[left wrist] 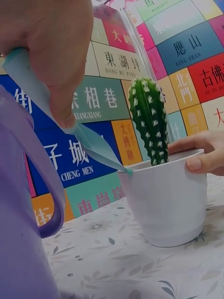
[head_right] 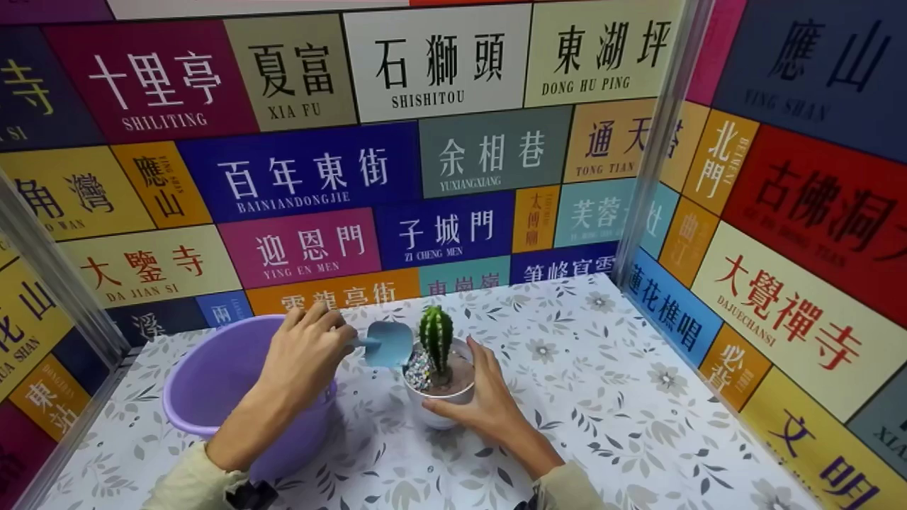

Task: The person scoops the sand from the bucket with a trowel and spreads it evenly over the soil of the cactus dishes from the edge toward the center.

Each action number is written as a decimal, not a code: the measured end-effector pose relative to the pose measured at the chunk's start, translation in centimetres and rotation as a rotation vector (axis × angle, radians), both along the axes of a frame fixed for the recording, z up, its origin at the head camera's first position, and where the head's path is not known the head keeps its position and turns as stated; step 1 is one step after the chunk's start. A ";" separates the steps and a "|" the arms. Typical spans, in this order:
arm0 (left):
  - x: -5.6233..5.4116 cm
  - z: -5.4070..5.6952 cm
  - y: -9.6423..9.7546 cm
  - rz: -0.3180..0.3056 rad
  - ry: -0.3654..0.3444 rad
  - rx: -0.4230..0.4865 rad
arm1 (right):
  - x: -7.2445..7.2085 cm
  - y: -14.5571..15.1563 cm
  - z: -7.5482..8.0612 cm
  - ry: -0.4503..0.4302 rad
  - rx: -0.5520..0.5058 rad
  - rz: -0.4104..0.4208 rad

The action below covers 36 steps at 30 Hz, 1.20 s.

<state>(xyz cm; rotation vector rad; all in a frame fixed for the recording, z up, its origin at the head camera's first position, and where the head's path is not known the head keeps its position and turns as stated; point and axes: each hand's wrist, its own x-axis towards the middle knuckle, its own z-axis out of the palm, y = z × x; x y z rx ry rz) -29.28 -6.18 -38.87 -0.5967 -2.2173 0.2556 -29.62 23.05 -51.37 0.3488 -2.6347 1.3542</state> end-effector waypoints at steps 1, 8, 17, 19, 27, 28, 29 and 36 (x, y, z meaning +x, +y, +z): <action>0.0 0.0 0.0 0.002 0.003 0.000 | 0.0 0.0 0.0 0.000 -0.001 -0.001; -0.3 -0.4 0.1 -0.008 0.053 0.005 | 0.0 -0.1 0.1 0.011 0.000 0.001; -0.5 -0.8 0.3 -0.050 0.143 0.022 | 0.1 -0.2 0.2 -0.002 0.013 0.009; -0.5 -0.9 0.4 -0.057 0.148 0.026 | 0.1 -0.2 0.2 0.002 0.017 0.006; -0.4 -0.7 0.1 -0.044 0.131 0.054 | 0.0 -0.2 0.1 0.013 0.016 -0.002; -0.4 -0.7 -0.1 -0.041 0.127 0.057 | 0.0 -0.2 0.1 0.014 0.013 -0.001; -0.3 -0.7 -0.2 -0.038 0.124 0.062 | 0.0 -0.2 0.1 0.015 0.008 0.001; -0.2 -0.7 -1.6 -0.065 0.062 0.148 | 0.2 0.1 0.4 0.051 -0.045 0.022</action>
